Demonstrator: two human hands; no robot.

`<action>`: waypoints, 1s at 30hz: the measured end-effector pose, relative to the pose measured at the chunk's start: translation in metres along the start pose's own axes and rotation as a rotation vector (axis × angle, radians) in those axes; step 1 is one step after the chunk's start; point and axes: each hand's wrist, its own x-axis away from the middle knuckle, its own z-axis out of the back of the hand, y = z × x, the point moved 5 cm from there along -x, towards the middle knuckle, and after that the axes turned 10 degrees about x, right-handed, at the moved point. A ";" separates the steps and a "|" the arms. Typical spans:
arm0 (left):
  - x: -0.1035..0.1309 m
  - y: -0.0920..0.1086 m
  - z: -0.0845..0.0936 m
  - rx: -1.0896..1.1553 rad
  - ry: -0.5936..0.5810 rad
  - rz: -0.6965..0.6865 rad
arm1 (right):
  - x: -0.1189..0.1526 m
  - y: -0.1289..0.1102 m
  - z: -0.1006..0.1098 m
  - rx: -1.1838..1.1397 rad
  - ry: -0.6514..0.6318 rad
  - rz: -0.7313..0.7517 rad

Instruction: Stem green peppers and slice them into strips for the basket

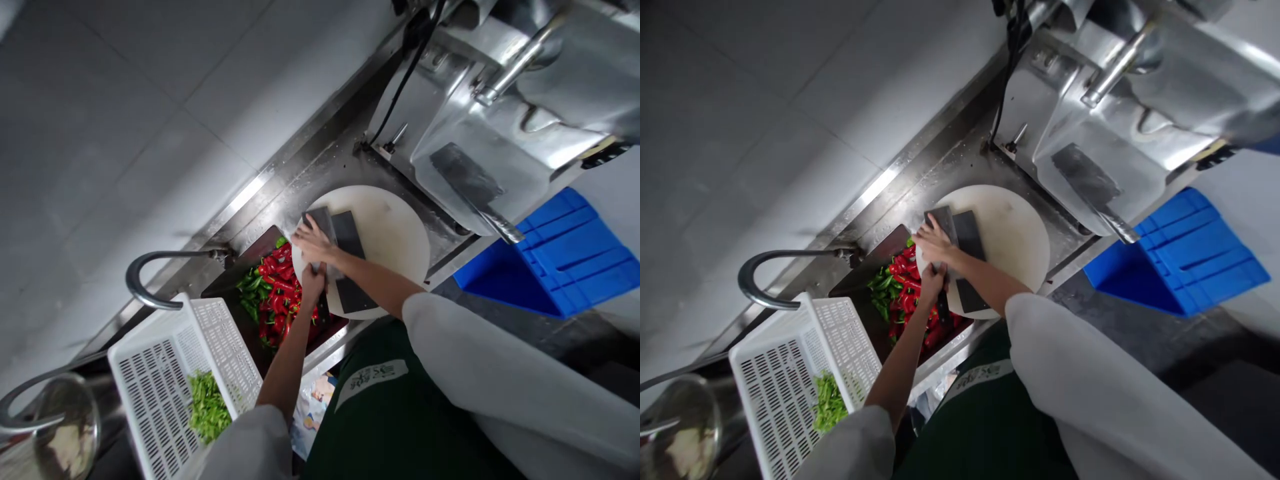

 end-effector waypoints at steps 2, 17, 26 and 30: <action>0.002 0.003 -0.002 0.001 -0.004 -0.041 | 0.000 0.001 0.001 -0.020 0.002 -0.002; 0.016 -0.017 0.003 -0.095 0.086 -0.081 | 0.015 -0.008 0.001 -0.118 0.035 0.026; -0.004 -0.002 0.006 -0.095 0.090 -0.077 | -0.005 0.007 0.003 -0.063 0.041 -0.032; 0.034 -0.025 0.009 -0.148 0.051 -0.025 | 0.030 -0.021 0.001 -0.102 0.013 -0.016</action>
